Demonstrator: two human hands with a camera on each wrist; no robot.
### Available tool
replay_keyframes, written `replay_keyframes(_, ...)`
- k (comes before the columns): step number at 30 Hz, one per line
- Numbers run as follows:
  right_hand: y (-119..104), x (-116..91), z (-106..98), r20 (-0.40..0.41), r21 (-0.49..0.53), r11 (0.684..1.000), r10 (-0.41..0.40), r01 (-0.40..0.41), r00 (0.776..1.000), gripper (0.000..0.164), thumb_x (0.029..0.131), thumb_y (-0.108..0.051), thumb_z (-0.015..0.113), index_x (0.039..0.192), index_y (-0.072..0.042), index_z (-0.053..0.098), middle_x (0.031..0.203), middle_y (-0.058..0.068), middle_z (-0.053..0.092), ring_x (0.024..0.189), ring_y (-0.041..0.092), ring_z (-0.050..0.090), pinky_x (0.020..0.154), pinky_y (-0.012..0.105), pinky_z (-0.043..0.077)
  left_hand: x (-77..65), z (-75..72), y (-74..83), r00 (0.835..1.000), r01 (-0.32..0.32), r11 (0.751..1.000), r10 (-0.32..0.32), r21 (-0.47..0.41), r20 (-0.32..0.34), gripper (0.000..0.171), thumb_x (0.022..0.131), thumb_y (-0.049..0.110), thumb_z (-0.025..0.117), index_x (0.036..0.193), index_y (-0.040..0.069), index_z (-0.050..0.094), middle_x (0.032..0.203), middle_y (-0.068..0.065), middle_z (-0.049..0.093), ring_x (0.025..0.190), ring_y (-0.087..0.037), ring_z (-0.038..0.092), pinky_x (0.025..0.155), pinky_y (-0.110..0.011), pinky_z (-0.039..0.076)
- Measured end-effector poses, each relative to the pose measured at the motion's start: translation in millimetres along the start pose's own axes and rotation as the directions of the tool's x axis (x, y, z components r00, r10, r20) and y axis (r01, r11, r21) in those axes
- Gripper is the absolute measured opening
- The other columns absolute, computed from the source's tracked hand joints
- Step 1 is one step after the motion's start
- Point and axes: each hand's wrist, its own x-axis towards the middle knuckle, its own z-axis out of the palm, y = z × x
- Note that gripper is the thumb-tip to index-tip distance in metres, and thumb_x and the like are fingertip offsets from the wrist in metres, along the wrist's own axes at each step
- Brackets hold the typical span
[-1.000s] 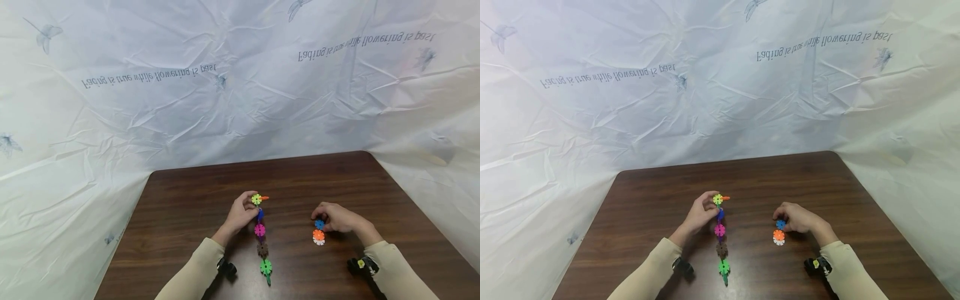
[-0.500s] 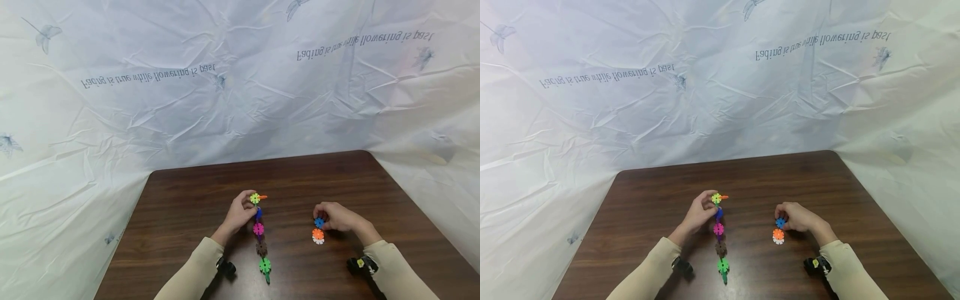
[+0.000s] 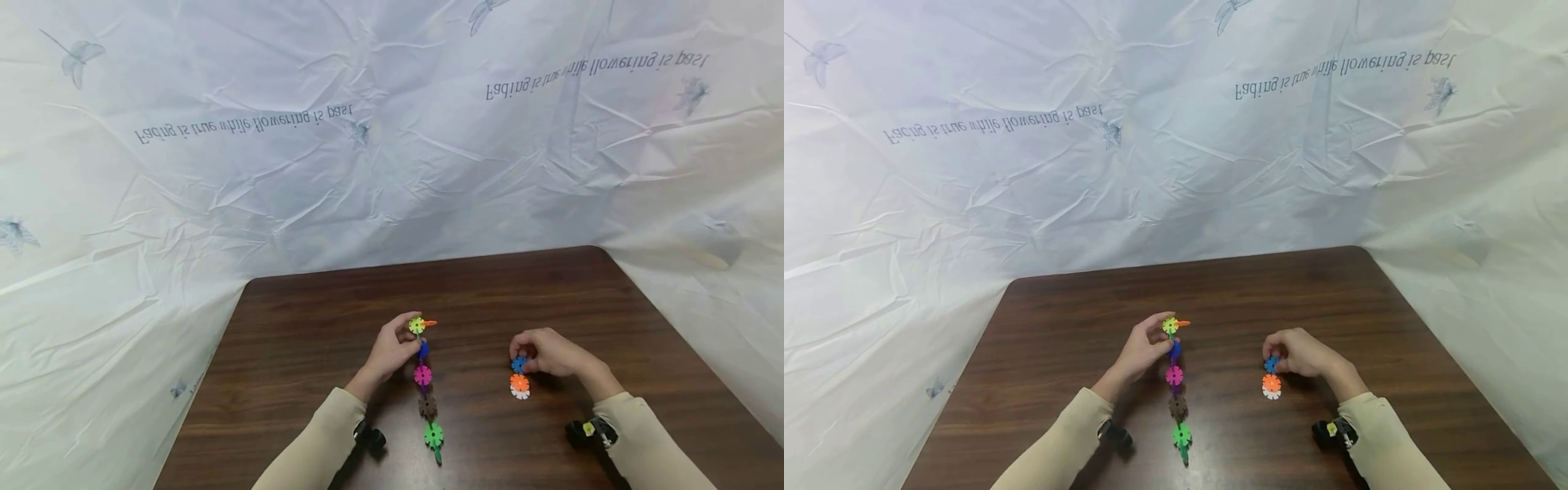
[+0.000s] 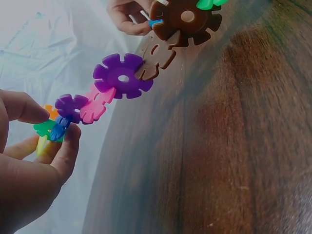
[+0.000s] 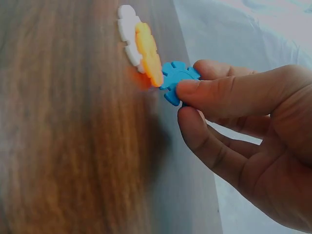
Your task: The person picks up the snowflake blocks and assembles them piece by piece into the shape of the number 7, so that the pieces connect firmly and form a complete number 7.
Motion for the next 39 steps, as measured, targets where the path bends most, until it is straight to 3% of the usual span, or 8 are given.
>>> replay_keyframes(5,-2,2,-2,-0.015,0.017,0.999,0.033,-0.032,0.999,0.021,0.081,-0.004,0.075,0.091,-0.020,0.066,0.077,-0.006,0.054,0.066,0.003,0.049,0.056,0.022,0.043,-0.4,0.6,1.2,1.000,-0.004,1.000,0.004,0.008,-0.004,0.053,0.090,0.001,0.061,0.140,0.015,0.051,0.124,-0.027,0.057,0.090,-0.013,0.064,0.068,-0.025,0.051)
replay_keyframes(11,-6,7,-1,-0.068,0.061,0.997,0.057,-0.053,0.996,0.015,0.086,-0.009,0.073,0.095,-0.019,0.065,0.076,-0.008,0.053,0.064,0.003,0.050,0.056,0.022,0.044,0.2,0.4,2.2,0.999,-0.031,0.999,0.032,0.019,-0.010,0.047,0.096,0.007,0.060,0.141,0.012,0.050,0.117,-0.028,0.060,0.085,-0.014,0.065,0.059,-0.024,0.045)
replay_keyframes(14,-9,9,0,-0.084,0.090,0.994,0.064,-0.057,0.994,0.016,0.087,-0.008,0.071,0.097,-0.020,0.066,0.076,-0.008,0.055,0.063,0.004,0.051,0.056,0.023,0.045,-5.1,0.5,16.5,1.000,-0.022,1.000,0.022,0.008,-0.005,0.045,0.096,0.005,0.059,0.140,0.008,0.051,0.113,-0.028,0.061,0.086,-0.024,0.065,0.056,-0.022,0.041)
replay_keyframes(18,-13,15,1,-0.114,0.109,0.993,0.050,-0.038,0.992,0.016,0.088,-0.009,0.071,0.099,-0.020,0.067,0.079,-0.007,0.059,0.062,0.005,0.053,0.056,0.023,0.047,-10.1,0.6,32.6,1.000,-0.010,1.000,0.010,0.014,0.001,0.045,0.095,0.000,0.057,0.139,0.004,0.050,0.112,-0.025,0.062,0.091,-0.037,0.064,0.059,-0.025,0.043)
replay_keyframes(24,-21,26,4,-0.227,0.116,0.993,0.012,0.015,0.974,0.017,0.088,-0.010,0.072,0.101,-0.020,0.068,0.083,-0.008,0.059,0.066,0.005,0.056,0.058,0.024,0.050,0.7,-0.3,12.6,1.000,-0.013,1.000,0.013,0.016,-0.013,0.045,0.095,0.003,0.059,0.140,0.008,0.050,0.111,-0.026,0.063,0.089,-0.036,0.064,0.058,-0.025,0.042)
replay_keyframes(31,-37,41,17,-0.339,0.225,0.970,-0.008,0.089,0.941,0.014,0.090,-0.010,0.070,0.104,-0.013,0.069,0.083,-0.004,0.062,0.062,0.007,0.060,0.056,0.026,0.052,0.8,0.1,7.7,0.999,-0.015,0.999,0.016,0.031,-0.032,0.043,0.095,0.008,0.061,0.137,0.013,0.054,0.111,-0.025,0.063,0.084,-0.019,0.066,0.060,-0.031,0.047)
replay_keyframes(39,-60,57,22,-0.360,0.296,0.951,0.021,0.093,0.933,0.017,0.092,-0.011,0.068,0.108,-0.012,0.068,0.086,0.000,0.064,0.065,0.009,0.063,0.059,0.027,0.054,-2.0,3.7,7.8,0.999,0.005,0.999,-0.003,0.038,-0.040,0.041,0.095,0.009,0.061,0.136,0.015,0.055,0.109,-0.023,0.065,0.082,-0.015,0.065,0.066,-0.039,0.051)
